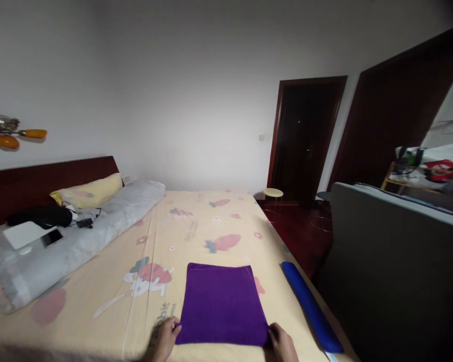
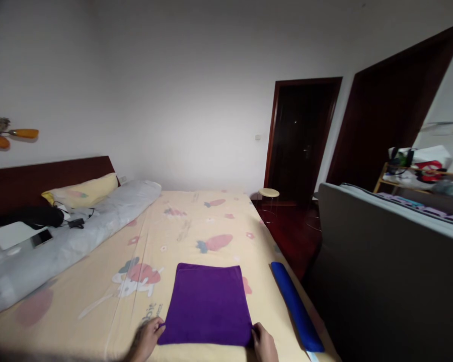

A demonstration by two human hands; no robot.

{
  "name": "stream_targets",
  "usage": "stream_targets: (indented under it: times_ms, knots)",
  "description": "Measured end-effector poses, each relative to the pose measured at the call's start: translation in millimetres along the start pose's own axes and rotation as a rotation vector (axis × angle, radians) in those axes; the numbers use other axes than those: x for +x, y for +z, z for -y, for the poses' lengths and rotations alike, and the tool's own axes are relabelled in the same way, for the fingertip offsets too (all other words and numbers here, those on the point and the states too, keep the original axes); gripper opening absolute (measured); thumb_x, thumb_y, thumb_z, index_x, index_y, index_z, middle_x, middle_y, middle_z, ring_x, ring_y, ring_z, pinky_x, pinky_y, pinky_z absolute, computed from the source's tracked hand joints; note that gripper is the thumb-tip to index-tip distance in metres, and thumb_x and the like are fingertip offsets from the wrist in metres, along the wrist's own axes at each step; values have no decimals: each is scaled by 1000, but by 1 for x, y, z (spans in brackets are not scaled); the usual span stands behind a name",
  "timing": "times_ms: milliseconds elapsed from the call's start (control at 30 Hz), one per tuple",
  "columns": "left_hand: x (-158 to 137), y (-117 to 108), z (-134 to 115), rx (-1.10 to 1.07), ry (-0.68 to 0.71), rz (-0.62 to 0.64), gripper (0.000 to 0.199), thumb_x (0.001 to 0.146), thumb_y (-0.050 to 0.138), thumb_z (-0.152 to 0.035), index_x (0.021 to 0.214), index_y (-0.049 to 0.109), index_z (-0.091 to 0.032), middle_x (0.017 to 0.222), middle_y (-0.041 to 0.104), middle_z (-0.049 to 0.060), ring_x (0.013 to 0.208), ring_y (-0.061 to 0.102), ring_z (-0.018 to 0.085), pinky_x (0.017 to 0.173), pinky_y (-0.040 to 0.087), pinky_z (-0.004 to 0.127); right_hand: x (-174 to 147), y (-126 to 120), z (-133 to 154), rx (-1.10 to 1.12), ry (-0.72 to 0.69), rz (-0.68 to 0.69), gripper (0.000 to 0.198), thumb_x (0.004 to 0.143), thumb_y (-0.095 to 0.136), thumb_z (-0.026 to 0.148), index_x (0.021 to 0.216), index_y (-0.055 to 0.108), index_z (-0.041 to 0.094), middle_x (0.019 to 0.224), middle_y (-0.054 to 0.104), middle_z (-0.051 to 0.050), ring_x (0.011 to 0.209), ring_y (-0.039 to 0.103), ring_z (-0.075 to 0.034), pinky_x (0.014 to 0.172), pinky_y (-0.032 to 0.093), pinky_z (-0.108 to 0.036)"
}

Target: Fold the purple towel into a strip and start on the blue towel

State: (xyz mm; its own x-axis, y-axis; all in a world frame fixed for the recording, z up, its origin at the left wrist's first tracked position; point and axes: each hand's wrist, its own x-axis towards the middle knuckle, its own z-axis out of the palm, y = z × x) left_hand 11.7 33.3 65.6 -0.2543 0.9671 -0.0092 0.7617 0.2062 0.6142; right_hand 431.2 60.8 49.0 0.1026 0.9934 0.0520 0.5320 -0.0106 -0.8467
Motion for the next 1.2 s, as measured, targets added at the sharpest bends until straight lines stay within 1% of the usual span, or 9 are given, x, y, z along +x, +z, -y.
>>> stream_targets:
  times_ms: [200, 333, 400, 533, 733, 867, 933, 1033, 1200]
  knots:
    - [-20, 14, -6, 182, 32, -49, 23, 83, 43, -15, 84, 64, -25, 92, 71, 2, 93, 63, 15, 86, 42, 25, -9, 20, -29, -450, -218, -205, 27, 84, 37, 27, 86, 64, 25, 79, 70, -6, 76, 65, -21, 68, 47, -33]
    - [-26, 14, -16, 498, -25, -127, 37, 83, 39, -16, 111, 59, -28, 123, 63, 4, 117, 53, 20, 95, 38, 35, -6, 22, -51, -605, -179, -280, 30, 86, 42, 35, 103, 63, 24, 98, 70, -9, 89, 66, -24, 71, 49, -36]
    - [-26, 12, -22, 554, 21, -75, 43, 82, 34, -12, 113, 59, -30, 130, 59, 2, 122, 49, 19, 98, 35, 37, -6, 23, -55, -642, -195, -272, 31, 86, 43, 35, 106, 63, 24, 106, 69, -10, 96, 64, -25, 77, 49, -38]
    - [-26, 11, -33, 531, 44, 82, 45, 82, 29, -14, 105, 63, -31, 138, 56, -1, 130, 43, 18, 105, 28, 41, -11, 28, -51, -699, -262, -231, 30, 84, 41, 24, 102, 64, 26, 111, 67, -10, 100, 61, -25, 86, 45, -42]
    - [-32, 25, -45, 639, -21, -64, 54, 86, 29, -47, 120, 60, -19, 144, 51, 12, 136, 37, 29, 110, 23, 52, -21, 38, -31, -703, -138, -287, 40, 85, 41, 51, 104, 63, 23, 115, 65, -13, 108, 58, -30, 90, 41, -52]
    - [-30, 35, -51, 699, -41, -75, 53, 82, 42, -39, 130, 53, -18, 150, 43, 13, 139, 33, 32, 112, 20, 56, -20, 48, -27, -790, -161, -363, 42, 82, 47, 48, 109, 62, 20, 122, 63, -16, 112, 56, -34, 92, 40, -56]
    - [-30, 43, -61, 633, 40, -15, 50, 84, 38, -27, 132, 51, -22, 151, 43, 10, 140, 33, 28, 114, 22, 52, -17, 62, -23, -825, -241, -371, 34, 81, 47, 30, 110, 62, 23, 124, 64, -15, 112, 57, -33, 92, 40, -55]
    - [-34, 64, -88, 459, 182, 198, 53, 86, 25, -16, 131, 52, -27, 146, 50, 3, 137, 40, 20, 115, 27, 44, -16, 99, -10, -760, -452, -239, 42, 73, 47, 10, 106, 64, 29, 115, 69, -8, 105, 62, -27, 90, 43, -46]
    - [-44, 97, -109, 299, 205, 398, 55, 85, 25, -19, 135, 47, -24, 150, 45, 3, 141, 34, 18, 120, 23, 37, -24, 154, 2, -628, -569, -129, 27, 71, 56, 13, 86, 66, 32, 94, 73, 1, 90, 65, -22, 82, 44, -36]
